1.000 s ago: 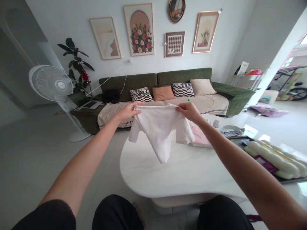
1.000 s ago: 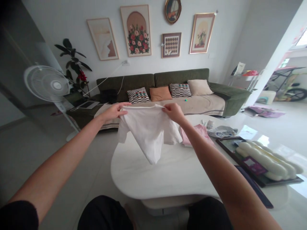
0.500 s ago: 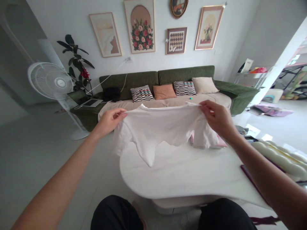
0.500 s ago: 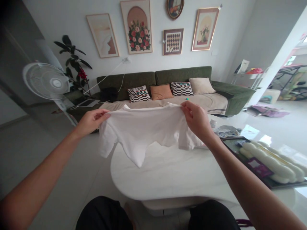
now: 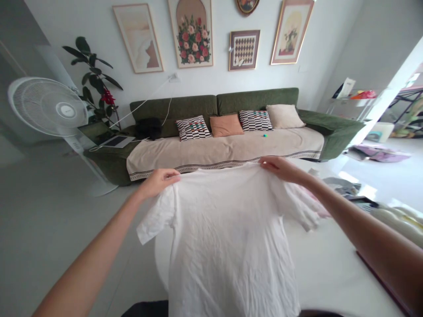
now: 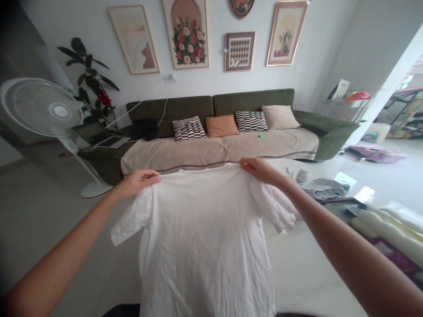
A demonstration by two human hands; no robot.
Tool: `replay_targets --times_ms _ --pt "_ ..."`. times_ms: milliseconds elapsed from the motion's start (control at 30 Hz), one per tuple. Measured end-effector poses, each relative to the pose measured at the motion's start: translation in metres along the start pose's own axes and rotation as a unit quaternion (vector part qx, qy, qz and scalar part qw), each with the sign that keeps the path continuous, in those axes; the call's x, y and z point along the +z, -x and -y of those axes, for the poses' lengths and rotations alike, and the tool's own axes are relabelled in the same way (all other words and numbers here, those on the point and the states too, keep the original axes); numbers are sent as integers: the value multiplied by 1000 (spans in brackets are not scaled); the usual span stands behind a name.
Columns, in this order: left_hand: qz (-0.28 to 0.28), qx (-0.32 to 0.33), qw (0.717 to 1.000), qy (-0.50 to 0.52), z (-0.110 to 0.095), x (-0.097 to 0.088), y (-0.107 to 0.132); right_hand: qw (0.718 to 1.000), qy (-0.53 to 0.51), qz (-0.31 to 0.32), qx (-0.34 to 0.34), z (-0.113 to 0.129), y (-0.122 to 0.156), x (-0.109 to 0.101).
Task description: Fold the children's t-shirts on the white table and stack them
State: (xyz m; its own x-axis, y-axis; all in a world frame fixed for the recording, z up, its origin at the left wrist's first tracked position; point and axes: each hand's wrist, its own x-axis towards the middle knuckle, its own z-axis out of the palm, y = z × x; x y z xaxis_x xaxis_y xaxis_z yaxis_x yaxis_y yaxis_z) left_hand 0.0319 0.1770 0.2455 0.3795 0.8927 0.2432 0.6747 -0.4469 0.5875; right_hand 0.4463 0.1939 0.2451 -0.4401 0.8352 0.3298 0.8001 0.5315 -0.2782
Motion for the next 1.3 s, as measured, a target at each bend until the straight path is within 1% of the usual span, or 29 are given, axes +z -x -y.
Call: replay_targets --times_ms 33,100,133,200,267,333,400,433,467,500,567,600,633,667,733,833,867,900,933,967,1000,1067,1100,1133,1167,1200,1233,1267,1300 --pt "16 -7 1000 0 23 19 -11 999 0 35 9 -14 -10 25" --pt "32 -34 999 -26 70 62 -29 994 17 89 60 -40 -28 79" --pt "37 -57 997 -45 92 84 -37 990 29 104 87 -50 -35 106" --pt "32 -108 990 -83 130 125 -48 984 48 112 127 -67 -46 156" --pt "3 -156 979 -130 157 158 -53 981 60 96 155 -79 -51 193" --pt "-18 -173 970 -171 169 184 -51 977 73 70 186 -87 -49 216" --pt "-13 -141 972 -188 169 201 -44 971 83 35 222 -89 -39 231" --pt "-2 -114 975 -190 166 209 -39 970 81 18 230 -87 -31 237" --pt "9 -87 978 -191 163 215 -34 973 75 6 220 -83 -22 244" --pt "23 -66 979 -192 159 222 -29 979 65 4 191 -77 -12 252" --pt "58 -58 976 -200 154 233 -19 994 54 29 91 -67 9 268" --pt "75 -72 973 -205 154 238 -15 996 59 52 46 -64 18 275" --pt "89 -91 969 -210 155 241 -12 994 73 73 21 -65 24 281" --pt "100 -110 965 -214 157 244 -9 991 94 89 22 -71 29 285" --pt "111 -135 960 -221 163 247 -5 980 148 100 86 -93 32 284" --pt "126 -141 955 -227 167 245 -2 952 214 86 202 -135 25 267" --pt "133 -145 954 -228 167 244 -3 945 225 82 221 -144 22 260" --pt "141 -149 952 -226 166 242 -4 943 231 77 229 -146 20 253" --pt "147 -154 951 -223 167 239 -6 944 230 70 226 -142 20 248" --pt "146 -159 951 -221 168 236 -8 948 224 57 217 -129 22 245" --pt "132 -166 951 -225 171 233 -11 955 211 42 205 -109 27 244" --pt "81 -200 946 -243 179 225 -15 974 161 15 157 -50 47 253" --pt "55 -230 939 -250 184 220 -16 985 121 20 118 -17 61 261" --pt "37 -262 931 -251 188 215 -17 995 80 33 58 16 79 272" --pt "28 -293 923 -246 192 210 -16 998 48 45 -12 45 97 284" --pt "24 -320 918 -234 195 205 -14 994 32 56 -93 69 116 296" --pt "22 -345 914 -212 198 200 -12 984 33 51 -166 85 134 308" --pt "18 -368 911 -186 199 195 -9 979 50 36 -196 94 149 317" --pt "14 -390 907 -159 199 190 -5 975 69 21 -208 98 160 324"
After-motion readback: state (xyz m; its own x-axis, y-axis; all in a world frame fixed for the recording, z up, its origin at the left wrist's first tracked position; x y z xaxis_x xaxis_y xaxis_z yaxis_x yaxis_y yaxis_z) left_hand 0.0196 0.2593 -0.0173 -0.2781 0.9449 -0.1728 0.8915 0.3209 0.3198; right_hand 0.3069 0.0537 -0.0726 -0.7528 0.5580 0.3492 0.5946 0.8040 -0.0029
